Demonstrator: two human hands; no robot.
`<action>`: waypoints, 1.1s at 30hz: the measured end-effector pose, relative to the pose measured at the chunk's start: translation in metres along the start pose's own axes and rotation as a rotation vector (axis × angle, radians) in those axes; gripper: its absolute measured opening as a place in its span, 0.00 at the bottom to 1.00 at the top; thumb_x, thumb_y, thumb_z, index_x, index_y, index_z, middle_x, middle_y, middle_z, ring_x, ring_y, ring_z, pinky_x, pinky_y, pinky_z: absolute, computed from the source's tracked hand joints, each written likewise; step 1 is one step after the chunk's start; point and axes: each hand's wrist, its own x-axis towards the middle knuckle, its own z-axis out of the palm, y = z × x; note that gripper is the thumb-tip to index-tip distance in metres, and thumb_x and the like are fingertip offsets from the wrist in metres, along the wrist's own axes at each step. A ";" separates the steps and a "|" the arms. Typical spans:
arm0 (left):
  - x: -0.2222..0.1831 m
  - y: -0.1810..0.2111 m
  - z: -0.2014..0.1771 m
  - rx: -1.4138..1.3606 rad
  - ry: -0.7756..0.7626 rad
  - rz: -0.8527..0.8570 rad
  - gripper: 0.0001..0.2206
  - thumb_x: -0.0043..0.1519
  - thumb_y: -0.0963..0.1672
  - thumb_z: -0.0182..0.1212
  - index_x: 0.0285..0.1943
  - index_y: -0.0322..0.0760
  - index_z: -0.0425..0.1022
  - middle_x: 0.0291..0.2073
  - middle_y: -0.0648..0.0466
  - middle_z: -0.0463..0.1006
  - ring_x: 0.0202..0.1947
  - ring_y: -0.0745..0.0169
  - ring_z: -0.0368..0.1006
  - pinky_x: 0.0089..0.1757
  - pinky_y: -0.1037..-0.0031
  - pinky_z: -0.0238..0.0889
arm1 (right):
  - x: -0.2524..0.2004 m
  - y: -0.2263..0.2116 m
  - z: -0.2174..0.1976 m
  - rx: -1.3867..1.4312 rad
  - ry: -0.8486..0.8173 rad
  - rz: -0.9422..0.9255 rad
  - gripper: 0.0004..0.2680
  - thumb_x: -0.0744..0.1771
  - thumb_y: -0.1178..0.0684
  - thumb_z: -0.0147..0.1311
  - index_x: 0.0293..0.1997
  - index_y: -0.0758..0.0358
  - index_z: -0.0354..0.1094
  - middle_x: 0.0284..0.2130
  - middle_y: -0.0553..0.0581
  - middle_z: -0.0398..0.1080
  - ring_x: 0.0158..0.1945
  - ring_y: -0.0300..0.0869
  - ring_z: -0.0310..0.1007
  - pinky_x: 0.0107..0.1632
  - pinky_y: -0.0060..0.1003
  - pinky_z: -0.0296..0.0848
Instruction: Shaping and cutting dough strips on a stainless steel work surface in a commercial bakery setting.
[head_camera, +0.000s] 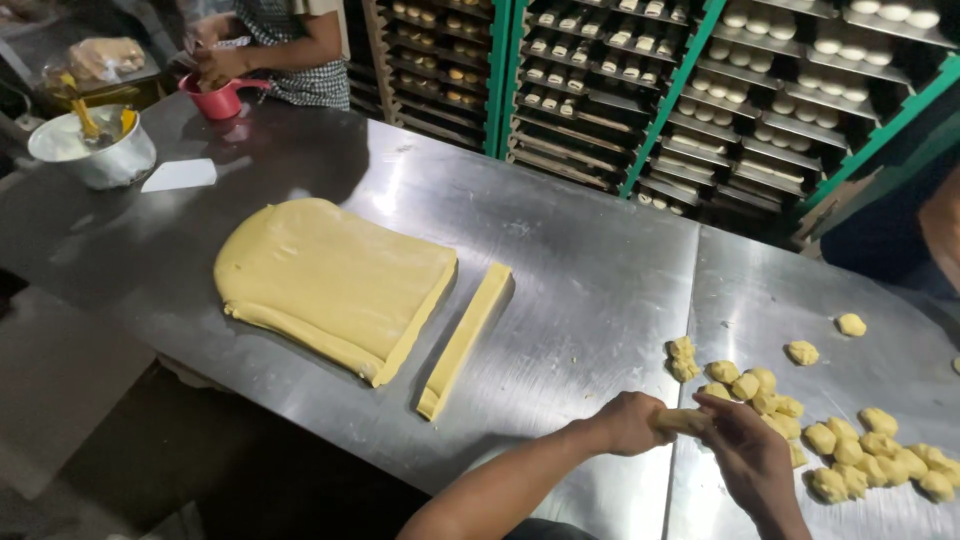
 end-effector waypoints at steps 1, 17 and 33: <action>-0.002 0.004 0.003 0.150 0.057 -0.026 0.16 0.58 0.51 0.64 0.41 0.35 0.80 0.35 0.45 0.82 0.37 0.48 0.80 0.41 0.59 0.72 | -0.001 0.014 0.002 0.058 0.060 0.017 0.12 0.66 0.55 0.59 0.53 0.67 0.75 0.34 0.57 0.74 0.35 0.37 0.72 0.40 0.33 0.72; -0.024 0.052 0.013 0.613 0.092 -0.004 0.10 0.59 0.43 0.60 0.40 0.30 0.83 0.36 0.36 0.83 0.41 0.37 0.81 0.44 0.52 0.73 | -0.006 0.034 0.058 -0.186 0.300 0.217 0.14 0.71 0.46 0.49 0.34 0.70 0.71 0.20 0.62 0.69 0.24 0.50 0.69 0.34 0.44 0.68; 0.002 -0.064 -0.017 0.506 0.232 0.055 0.31 0.47 0.35 0.64 0.65 0.25 0.69 0.57 0.29 0.70 0.52 0.30 0.73 0.48 0.56 0.71 | -0.013 -0.001 0.037 -0.618 0.310 -0.537 0.15 0.61 0.47 0.65 0.48 0.60 0.72 0.42 0.63 0.74 0.41 0.53 0.73 0.43 0.40 0.71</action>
